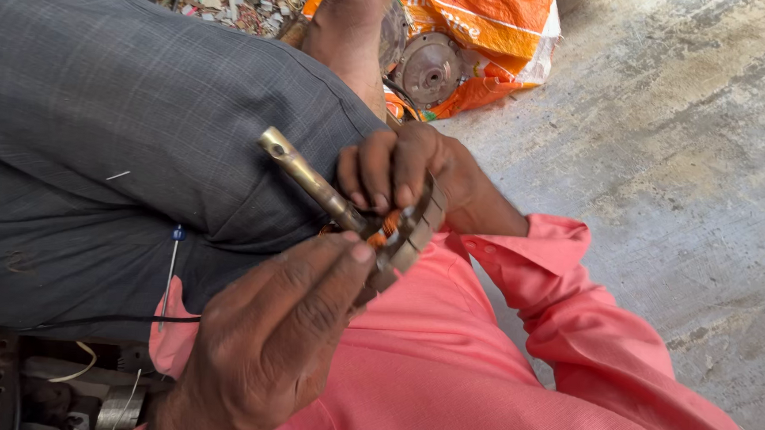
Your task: The person works on a fan stator, inserting small pieces of insulation and using a screwdriver to arrange the copper windings.
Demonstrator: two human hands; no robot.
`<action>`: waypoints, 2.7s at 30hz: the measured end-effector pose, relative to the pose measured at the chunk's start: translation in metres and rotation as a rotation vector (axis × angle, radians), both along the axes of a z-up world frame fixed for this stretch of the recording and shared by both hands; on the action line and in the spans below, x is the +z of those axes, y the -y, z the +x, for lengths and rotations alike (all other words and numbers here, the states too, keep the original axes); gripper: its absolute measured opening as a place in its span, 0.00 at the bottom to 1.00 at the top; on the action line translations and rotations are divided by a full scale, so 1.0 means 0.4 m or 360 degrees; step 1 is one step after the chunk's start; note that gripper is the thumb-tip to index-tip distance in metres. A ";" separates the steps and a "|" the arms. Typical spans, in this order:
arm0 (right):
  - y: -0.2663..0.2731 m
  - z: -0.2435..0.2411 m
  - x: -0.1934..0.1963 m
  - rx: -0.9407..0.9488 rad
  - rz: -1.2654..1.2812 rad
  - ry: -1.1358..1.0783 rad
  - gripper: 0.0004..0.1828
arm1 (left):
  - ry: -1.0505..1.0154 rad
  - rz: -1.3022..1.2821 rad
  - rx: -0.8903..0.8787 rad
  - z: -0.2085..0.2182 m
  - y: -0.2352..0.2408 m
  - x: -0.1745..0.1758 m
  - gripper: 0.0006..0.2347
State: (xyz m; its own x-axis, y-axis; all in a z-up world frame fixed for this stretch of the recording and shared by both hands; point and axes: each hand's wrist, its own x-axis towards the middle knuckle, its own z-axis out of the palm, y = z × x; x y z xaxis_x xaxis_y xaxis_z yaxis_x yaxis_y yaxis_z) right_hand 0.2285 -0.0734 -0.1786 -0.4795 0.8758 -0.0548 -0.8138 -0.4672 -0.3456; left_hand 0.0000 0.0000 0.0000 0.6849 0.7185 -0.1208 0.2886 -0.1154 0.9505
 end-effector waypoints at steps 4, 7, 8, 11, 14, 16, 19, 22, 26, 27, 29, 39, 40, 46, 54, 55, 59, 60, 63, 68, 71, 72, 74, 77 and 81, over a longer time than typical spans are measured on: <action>-0.046 0.015 0.123 0.0090 0.0294 0.0191 0.08 | 0.0001 0.0235 -0.0039 -0.037 0.006 0.024 0.14; -0.063 0.025 0.182 0.0173 0.0420 0.0482 0.11 | -0.0064 0.0321 -0.0030 -0.068 0.021 0.040 0.13; -0.060 0.022 0.197 0.0209 0.0360 0.0587 0.12 | -0.0099 0.0308 -0.0044 -0.084 0.019 0.032 0.13; -0.061 0.009 0.205 0.0259 0.0302 0.0722 0.17 | -0.0095 0.0269 0.0011 -0.098 0.035 0.013 0.13; -0.046 0.002 0.212 0.0261 0.0212 0.0740 0.17 | -0.0075 0.0243 0.0064 -0.105 0.053 0.003 0.12; -0.055 0.003 0.209 0.0258 0.0239 0.0781 0.17 | -0.0058 0.0256 0.0080 -0.107 0.051 -0.006 0.12; -0.052 0.002 0.208 0.0255 0.0302 0.0825 0.18 | -0.0040 0.0215 0.0076 -0.109 0.051 -0.005 0.11; -0.047 0.001 0.206 0.0251 0.0250 0.0796 0.18 | -0.0045 0.0165 0.0076 -0.112 0.048 -0.004 0.12; -0.046 -0.003 0.197 0.0239 0.0225 0.0770 0.18 | -0.0044 0.0128 0.0084 -0.114 0.041 -0.005 0.12; -0.046 -0.004 0.196 0.0232 0.0219 0.0763 0.19 | -0.0034 0.0120 0.0087 -0.114 0.040 -0.006 0.12; -0.045 -0.005 0.200 0.0219 0.0202 0.0751 0.19 | -0.0033 0.0131 0.0099 -0.112 0.039 -0.009 0.12; -0.055 -0.010 0.231 0.0274 0.0341 0.0979 0.17 | 0.0022 0.0009 0.0126 -0.141 0.032 -0.021 0.11; -0.055 -0.011 0.238 0.0282 0.0336 0.1006 0.16 | 0.0052 -0.0003 0.0150 -0.145 0.033 -0.025 0.11; -0.060 -0.032 0.252 0.0270 0.0330 0.1079 0.17 | 0.0108 -0.0064 0.0246 -0.166 0.047 -0.044 0.11; -0.066 -0.039 0.259 0.0261 0.0418 0.1178 0.19 | 0.0162 -0.0136 0.0301 -0.176 0.052 -0.054 0.12; -0.066 -0.040 0.260 0.0262 0.0426 0.1194 0.19 | 0.0166 -0.0148 0.0302 -0.178 0.053 -0.055 0.12; -0.065 -0.044 0.259 0.0239 0.0445 0.1194 0.20 | 0.0195 -0.0179 0.0306 -0.179 0.055 -0.055 0.12; -0.064 -0.045 0.259 0.0230 0.0442 0.1181 0.20 | 0.0206 -0.0182 0.0309 -0.178 0.055 -0.056 0.11; -0.059 -0.045 0.257 0.0233 0.0470 0.1208 0.19 | 0.0211 -0.0139 0.0307 -0.177 0.057 -0.059 0.12; -0.051 -0.051 0.266 0.0219 0.0397 0.1215 0.17 | 0.0187 -0.0215 0.0367 -0.181 0.060 -0.057 0.12; -0.049 -0.055 0.271 0.0239 0.0413 0.1250 0.20 | 0.0221 -0.0233 0.0391 -0.192 0.062 -0.065 0.12; -0.047 -0.055 0.273 0.0251 0.0435 0.1268 0.20 | 0.0238 -0.0234 0.0397 -0.197 0.064 -0.067 0.12; -0.045 -0.061 0.276 0.0265 0.0465 0.1309 0.21 | 0.0230 -0.0235 0.0409 -0.206 0.069 -0.071 0.13; -0.046 -0.070 0.276 0.0268 0.0551 0.1358 0.21 | 0.0194 -0.0214 0.0426 -0.215 0.074 -0.071 0.14; -0.047 -0.075 0.284 0.0300 0.0601 0.1434 0.22 | 0.0144 -0.0201 0.0422 -0.229 0.078 -0.068 0.15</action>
